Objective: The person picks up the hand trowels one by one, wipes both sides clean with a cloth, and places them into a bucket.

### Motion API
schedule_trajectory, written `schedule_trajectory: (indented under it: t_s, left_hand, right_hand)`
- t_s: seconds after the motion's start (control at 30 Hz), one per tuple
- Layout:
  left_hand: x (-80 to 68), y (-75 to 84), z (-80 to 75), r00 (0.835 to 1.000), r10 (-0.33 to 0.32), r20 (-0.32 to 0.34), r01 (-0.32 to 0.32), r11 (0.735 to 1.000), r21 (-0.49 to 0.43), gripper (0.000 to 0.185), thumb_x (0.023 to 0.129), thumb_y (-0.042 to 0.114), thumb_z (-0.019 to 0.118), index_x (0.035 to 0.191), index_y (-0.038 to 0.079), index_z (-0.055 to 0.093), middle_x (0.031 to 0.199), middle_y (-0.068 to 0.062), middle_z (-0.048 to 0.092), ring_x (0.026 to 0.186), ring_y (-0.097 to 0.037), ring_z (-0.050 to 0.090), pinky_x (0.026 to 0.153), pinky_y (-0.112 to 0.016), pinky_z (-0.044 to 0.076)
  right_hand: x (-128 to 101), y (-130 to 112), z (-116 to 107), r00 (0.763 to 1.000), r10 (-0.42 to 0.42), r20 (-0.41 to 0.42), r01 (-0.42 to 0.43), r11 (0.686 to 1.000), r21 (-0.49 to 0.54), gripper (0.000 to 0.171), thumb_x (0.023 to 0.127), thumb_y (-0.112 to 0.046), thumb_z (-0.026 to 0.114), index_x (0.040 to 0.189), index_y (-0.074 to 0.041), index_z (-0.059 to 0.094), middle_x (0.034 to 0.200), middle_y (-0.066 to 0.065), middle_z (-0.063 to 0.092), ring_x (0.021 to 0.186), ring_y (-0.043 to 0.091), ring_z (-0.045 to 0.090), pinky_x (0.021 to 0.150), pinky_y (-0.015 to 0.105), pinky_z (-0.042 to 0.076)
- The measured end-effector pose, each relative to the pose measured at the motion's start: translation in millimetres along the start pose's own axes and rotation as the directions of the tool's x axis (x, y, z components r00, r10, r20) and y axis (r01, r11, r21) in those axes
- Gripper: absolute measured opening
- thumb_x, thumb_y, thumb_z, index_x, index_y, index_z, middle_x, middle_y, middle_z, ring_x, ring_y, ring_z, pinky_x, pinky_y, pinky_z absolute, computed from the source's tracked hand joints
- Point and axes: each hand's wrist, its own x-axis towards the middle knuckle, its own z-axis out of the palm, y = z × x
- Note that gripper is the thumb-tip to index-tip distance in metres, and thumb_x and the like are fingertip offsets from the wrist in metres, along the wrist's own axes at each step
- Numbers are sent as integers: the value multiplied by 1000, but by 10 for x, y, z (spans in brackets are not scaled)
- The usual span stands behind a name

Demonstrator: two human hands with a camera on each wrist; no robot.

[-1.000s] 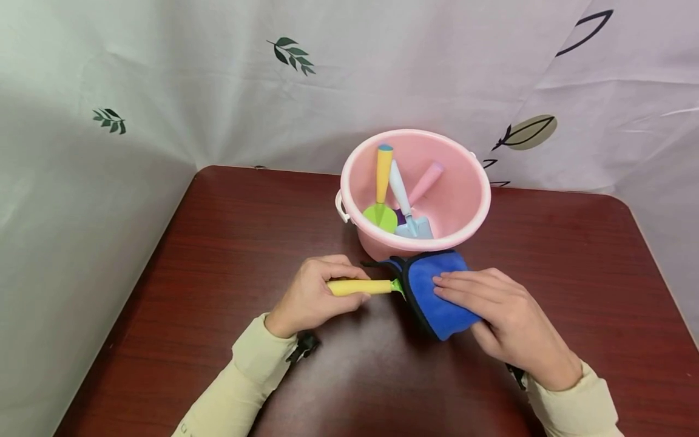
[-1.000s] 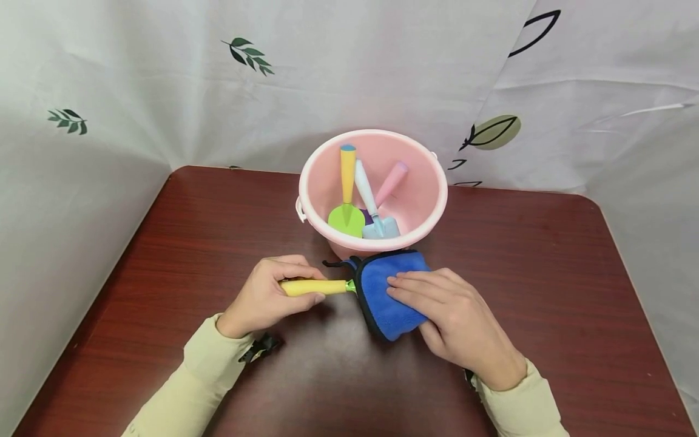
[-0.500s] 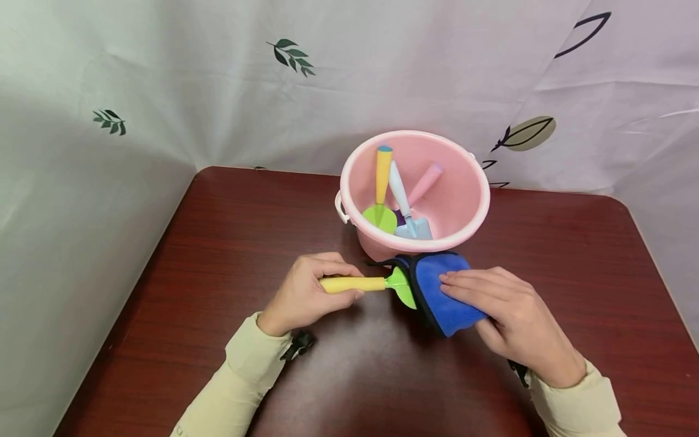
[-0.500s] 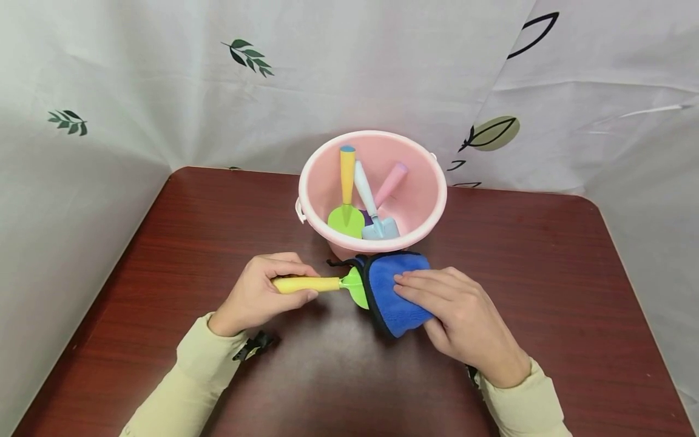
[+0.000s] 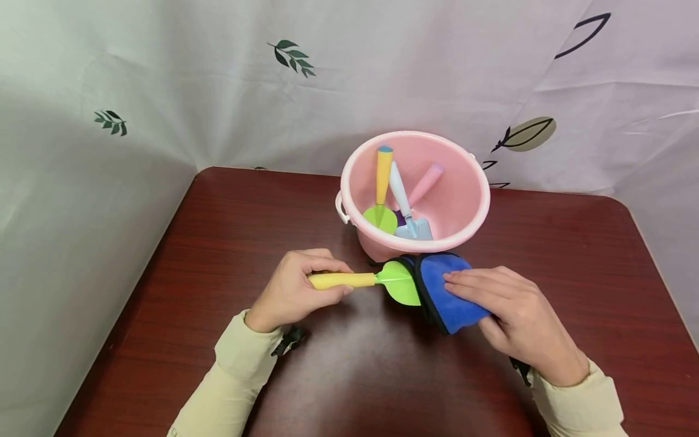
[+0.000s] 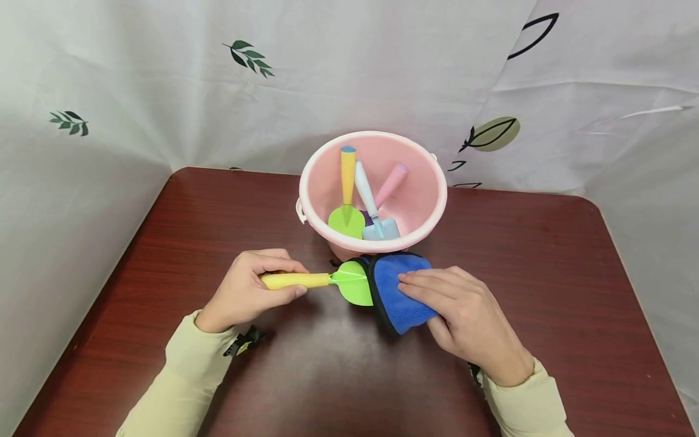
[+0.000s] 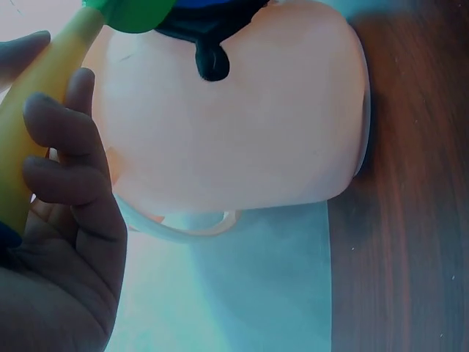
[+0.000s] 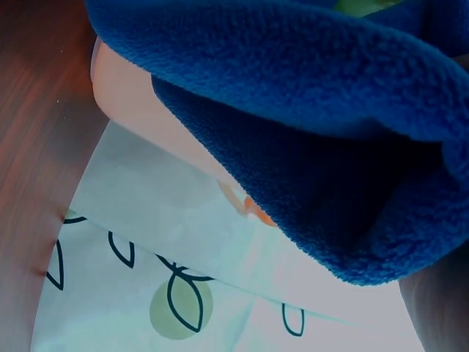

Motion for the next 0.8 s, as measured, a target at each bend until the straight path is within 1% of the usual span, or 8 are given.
schedule_trajectory:
  t_s: [0.13,0.3,0.47,0.63,0.8]
  left_hand:
    - [-5,-5,-31,1000,-1,-7,1,1000,-1,20,78,8,82,94,20,80,76,9,66,63,-14,55,55,-25,43]
    - [-3,-6,-85,1000,0,-12,0,1000,-11,24,78,6,82,95,22,80,76,9,66,64,-12,55,55,-26,44]
    - [-7,-9,-163,1000,6,-22,-6,1000,-29,23,78,4,82,94,19,80,76,6,67,65,-14,56,55,-26,45]
    - [-56,-2,-302,1000,8,-20,-9,1000,-8,27,77,2,83,95,22,80,77,7,67,64,-14,56,55,-27,45]
    - [-110,19,-466,997,64,-35,-65,997,-31,30,75,-4,82,95,19,80,76,3,66,62,-15,55,53,-27,44]
  right_hand:
    - [-3,9,-3,1000,-6,-9,6,1000,-4,41,93,-10,39,112,1,74,114,13,72,102,28,68,102,23,39]
    - [-4,10,-9,1000,-5,-16,5,1000,-5,41,93,-10,39,112,1,74,113,13,73,101,28,68,101,22,40]
    - [-10,17,-18,1000,0,-17,0,1000,-13,42,93,-9,39,111,1,75,112,12,73,101,28,68,101,22,40]
    - [-29,33,-18,1000,9,-16,-9,1000,-21,42,92,-10,39,111,0,75,111,11,73,99,27,69,101,22,40]
    - [-47,39,-34,999,29,-14,-30,999,-38,43,92,-11,38,111,-1,75,110,10,73,98,27,69,101,21,39]
